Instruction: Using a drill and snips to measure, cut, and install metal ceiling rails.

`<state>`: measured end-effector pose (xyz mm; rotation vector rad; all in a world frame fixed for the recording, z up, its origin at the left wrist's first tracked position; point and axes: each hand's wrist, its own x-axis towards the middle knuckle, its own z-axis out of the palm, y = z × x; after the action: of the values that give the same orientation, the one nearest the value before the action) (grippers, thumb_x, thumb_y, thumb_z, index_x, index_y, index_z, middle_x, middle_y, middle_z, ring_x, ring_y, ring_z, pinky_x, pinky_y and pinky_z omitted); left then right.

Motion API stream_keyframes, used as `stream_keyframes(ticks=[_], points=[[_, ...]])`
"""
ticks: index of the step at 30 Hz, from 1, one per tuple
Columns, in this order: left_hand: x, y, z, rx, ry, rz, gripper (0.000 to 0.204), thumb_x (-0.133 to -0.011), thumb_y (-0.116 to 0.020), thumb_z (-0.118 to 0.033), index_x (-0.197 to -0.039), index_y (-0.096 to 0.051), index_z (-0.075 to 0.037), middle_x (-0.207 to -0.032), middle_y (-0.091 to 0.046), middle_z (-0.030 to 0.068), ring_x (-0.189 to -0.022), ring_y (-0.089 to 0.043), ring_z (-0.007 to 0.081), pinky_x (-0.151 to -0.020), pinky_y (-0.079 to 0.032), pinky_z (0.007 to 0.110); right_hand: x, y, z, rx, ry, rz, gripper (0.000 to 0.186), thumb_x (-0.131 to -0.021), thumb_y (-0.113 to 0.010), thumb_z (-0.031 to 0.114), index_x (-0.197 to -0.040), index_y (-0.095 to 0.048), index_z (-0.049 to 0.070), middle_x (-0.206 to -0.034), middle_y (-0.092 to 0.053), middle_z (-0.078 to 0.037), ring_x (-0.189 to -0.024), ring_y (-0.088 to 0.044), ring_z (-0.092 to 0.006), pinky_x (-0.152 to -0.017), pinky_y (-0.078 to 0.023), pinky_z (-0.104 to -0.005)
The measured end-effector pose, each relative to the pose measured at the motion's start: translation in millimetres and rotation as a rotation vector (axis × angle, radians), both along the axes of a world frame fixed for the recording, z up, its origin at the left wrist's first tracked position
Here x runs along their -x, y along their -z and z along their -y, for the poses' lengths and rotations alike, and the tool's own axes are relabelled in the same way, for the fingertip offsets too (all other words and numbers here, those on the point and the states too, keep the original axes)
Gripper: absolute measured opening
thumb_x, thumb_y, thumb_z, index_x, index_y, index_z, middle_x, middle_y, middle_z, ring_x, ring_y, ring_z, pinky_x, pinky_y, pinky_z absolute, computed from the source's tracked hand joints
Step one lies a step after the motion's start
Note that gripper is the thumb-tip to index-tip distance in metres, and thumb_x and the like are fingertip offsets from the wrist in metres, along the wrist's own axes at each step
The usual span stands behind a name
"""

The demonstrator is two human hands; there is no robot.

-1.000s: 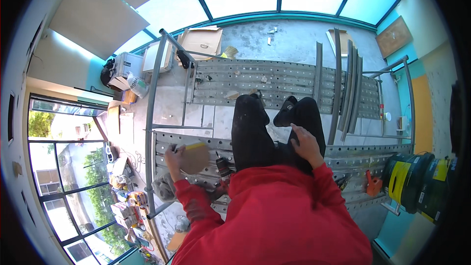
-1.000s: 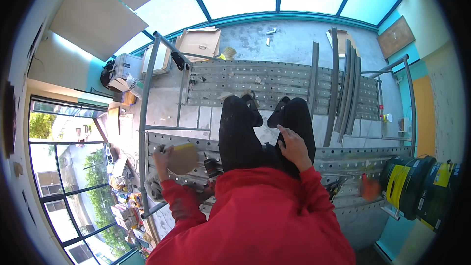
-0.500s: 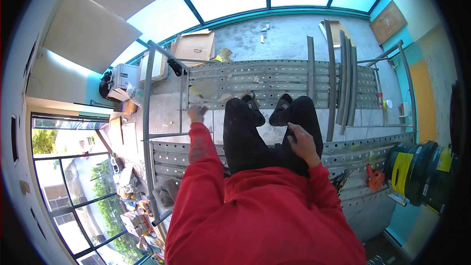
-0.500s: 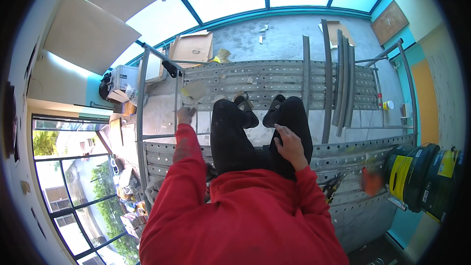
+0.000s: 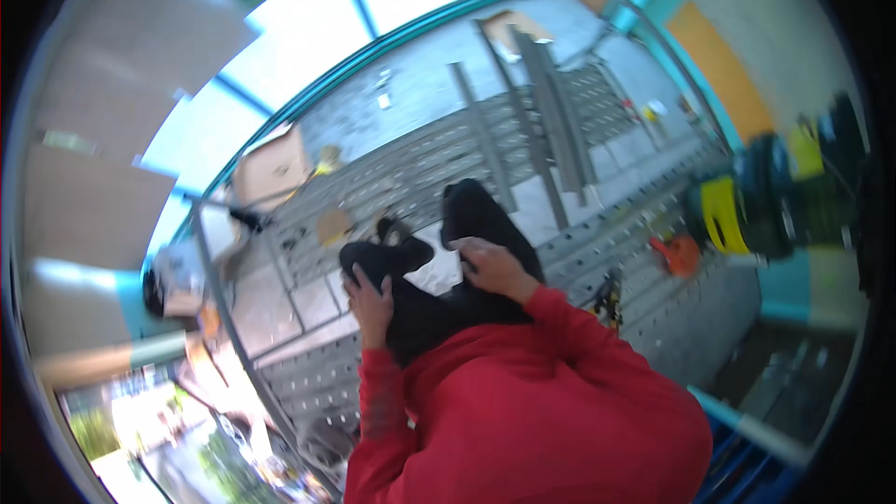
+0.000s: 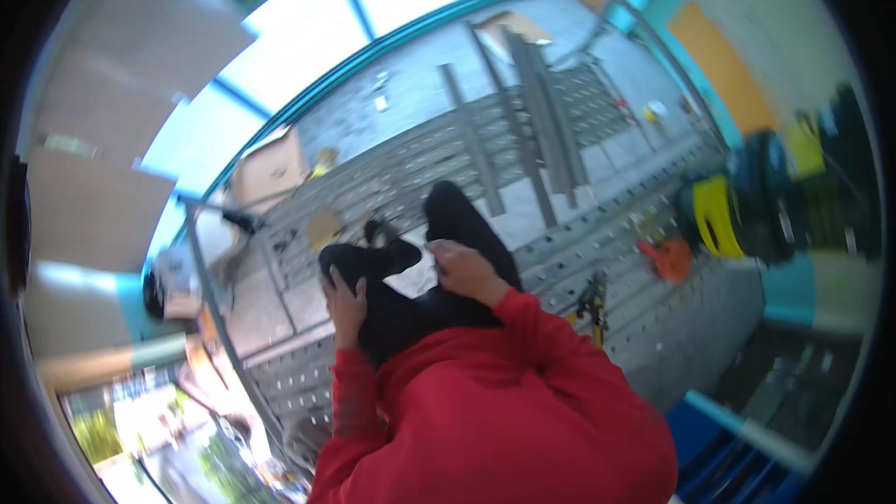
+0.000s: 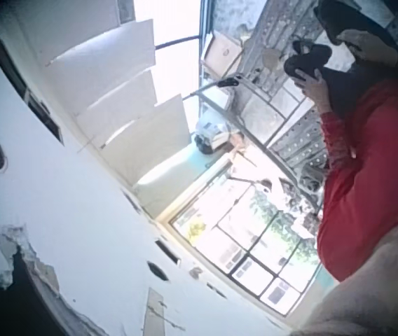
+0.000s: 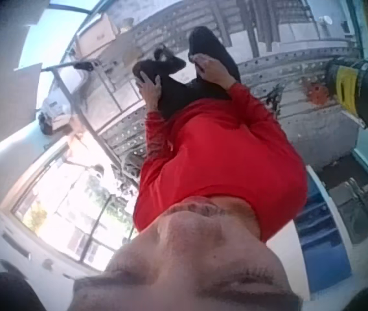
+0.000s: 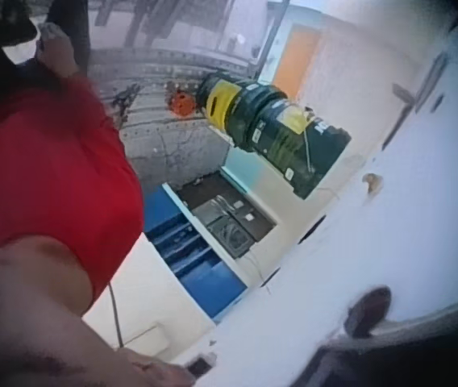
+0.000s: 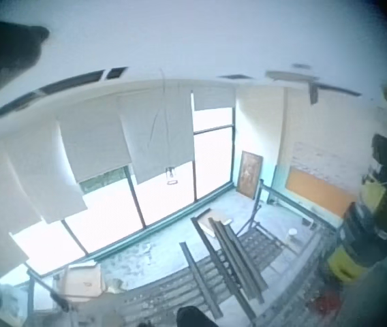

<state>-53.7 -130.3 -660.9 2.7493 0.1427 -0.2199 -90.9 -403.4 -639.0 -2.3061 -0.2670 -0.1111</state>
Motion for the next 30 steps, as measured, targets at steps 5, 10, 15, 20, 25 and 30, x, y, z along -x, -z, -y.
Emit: stream_keyframes(ticks=[5,10,15,20,25,30], points=[[17,-23,41,-0.457,0.562,0.145,0.053,-0.086,-0.057,-0.035,-0.131,-0.050,-0.006,-0.139,-0.041,0.0224,-0.129,-0.037,0.0413,-0.102,-0.031,0.057,7,-8,8,0.177,0.250,0.097,0.046,-0.077,-0.062,0.017,-0.120,-0.052,0.004,-0.122,-0.050,-0.016,-0.116,-0.047,-0.0331,-0.098,-0.037,-0.0455],[13,8,91,-0.121,0.797,-0.417,0.032,-0.085,-0.055,-0.024,-0.111,-0.064,-0.010,-0.097,-0.066,0.0209,-0.094,-0.062,0.0358,-0.085,-0.047,0.050,9,-4,20,0.154,0.495,-0.054,0.058,-0.076,-0.067,0.024,-0.127,-0.049,0.006,-0.129,-0.044,-0.017,-0.122,-0.042,-0.0358,-0.098,-0.036,-0.0490],[-17,65,108,0.104,0.663,-0.427,0.031,-0.086,-0.049,-0.021,-0.113,-0.062,-0.010,-0.096,-0.065,0.0236,-0.092,-0.061,0.0428,-0.082,-0.048,0.052,-10,12,29,0.058,0.493,-0.098,0.058,-0.076,-0.067,0.025,-0.127,-0.049,0.006,-0.131,-0.044,-0.017,-0.123,-0.042,-0.0353,-0.098,-0.037,-0.0495],[-31,60,114,0.145,0.752,-0.412,0.025,-0.085,-0.052,-0.017,-0.104,-0.065,-0.007,-0.095,-0.065,0.0240,-0.090,-0.061,0.0419,-0.078,-0.049,0.051,-23,10,39,0.102,0.496,-0.011,0.054,-0.078,-0.065,0.027,-0.125,-0.050,0.005,-0.129,-0.047,-0.017,-0.120,-0.045,-0.0348,-0.096,-0.039,-0.0478],[-38,173,72,-0.133,1.055,0.458,0.032,-0.082,-0.060,-0.031,-0.103,-0.064,-0.007,-0.088,-0.061,0.0237,-0.093,-0.061,0.0362,-0.080,-0.048,0.045,-2,29,26,0.070,0.546,0.171,0.052,-0.085,-0.057,0.029,-0.125,-0.049,-0.004,-0.124,-0.053,-0.025,-0.114,-0.052,-0.0392,-0.095,-0.043,-0.0474],[-40,83,100,-0.067,0.587,-0.139,0.049,-0.081,-0.058,-0.043,-0.122,-0.056,-0.016,-0.116,-0.056,0.0193,-0.115,-0.051,0.0387,-0.090,-0.044,0.052,31,0,19,-0.089,0.437,-0.036,0.061,-0.084,-0.059,0.036,-0.130,-0.045,-0.001,-0.129,-0.048,-0.027,-0.121,-0.044,-0.0442,-0.102,-0.036,-0.0492]])
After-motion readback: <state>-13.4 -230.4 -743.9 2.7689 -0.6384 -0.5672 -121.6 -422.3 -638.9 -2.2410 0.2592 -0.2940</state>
